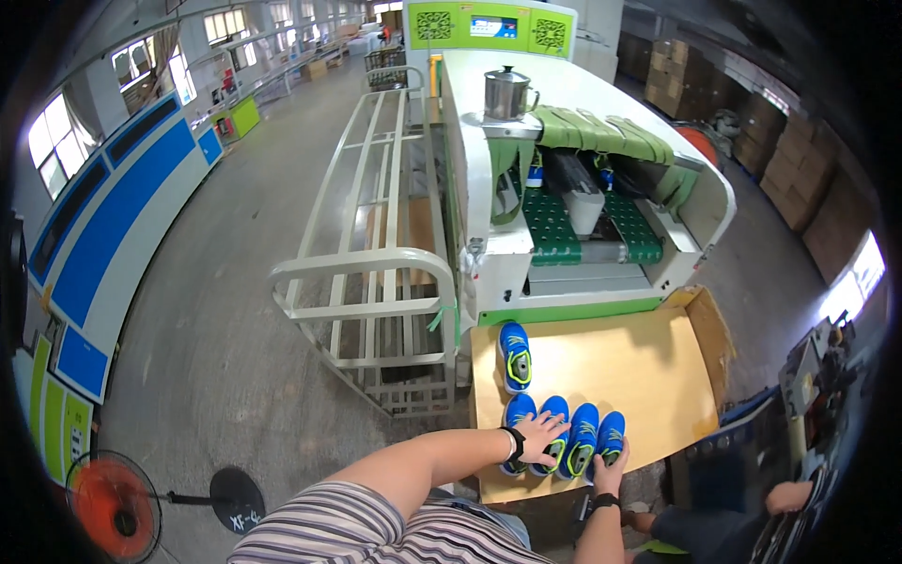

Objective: Processing blue shoes by placing them into a specialized heating or drying machine and organizing them on a table.

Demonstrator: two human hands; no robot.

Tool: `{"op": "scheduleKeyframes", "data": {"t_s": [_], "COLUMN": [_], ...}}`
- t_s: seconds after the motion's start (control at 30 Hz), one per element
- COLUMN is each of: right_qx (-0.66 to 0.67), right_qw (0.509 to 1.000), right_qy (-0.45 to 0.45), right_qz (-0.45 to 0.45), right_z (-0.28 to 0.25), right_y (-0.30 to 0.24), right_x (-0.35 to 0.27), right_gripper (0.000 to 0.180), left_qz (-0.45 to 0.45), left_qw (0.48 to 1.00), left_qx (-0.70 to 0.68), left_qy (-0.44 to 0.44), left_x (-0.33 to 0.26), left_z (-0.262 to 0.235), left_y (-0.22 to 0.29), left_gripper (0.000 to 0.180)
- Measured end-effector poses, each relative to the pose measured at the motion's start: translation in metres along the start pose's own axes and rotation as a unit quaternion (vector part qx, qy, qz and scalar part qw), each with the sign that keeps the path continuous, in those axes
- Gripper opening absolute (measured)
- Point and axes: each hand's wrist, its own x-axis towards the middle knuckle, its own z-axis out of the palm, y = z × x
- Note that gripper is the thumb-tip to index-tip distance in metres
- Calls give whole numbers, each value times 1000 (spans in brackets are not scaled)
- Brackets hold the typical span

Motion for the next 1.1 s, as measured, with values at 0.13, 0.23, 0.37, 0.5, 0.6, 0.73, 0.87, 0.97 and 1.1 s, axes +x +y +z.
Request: {"op": "scheduleKeyframes", "data": {"t_s": [0.13,0.23,0.37,0.5,0.6,0.73,0.87,0.97,1.1], "right_qx": [15,4,6,7,1,-40,-10,-7,-39], "right_qw": [1000,1000,1000,1000,1000,999,1000,999,997], "right_qy": [-4,12,18,16,17,28,20,21,55], "right_qz": [22,11,-4,7,4,-2,-4,28,-32], "right_z": [1,2,3,5,4,-3,-2,10,11], "right_y": [-5,2,7,-4,0,11,-6,-28,-15], "right_x": [1,2,5,0,-6,-14,-7,-3,-4], "right_gripper": [86,85,84,81,81,83,81,78,78], "left_qz": [-7,-3,-5,-9,-7,-1,-2,-17,-8], "left_qw": [1000,1000,1000,1000,1000,999,1000,1000,1000], "left_qx": [1,1,19,19,14,25,27,21,1], "left_qy": [-4,-2,-10,-8,-17,-35,-3,11,16], "left_x": [2,4,6,0,-2,2,1,-2,-3], "left_z": [0,-2,-2,-3,0,3,-4,-9,-16], "left_y": [-1,-1,-2,-3,-1,7,4,-7,-3], "left_gripper": [98,98,98,98,99,99,94,95,93]}}
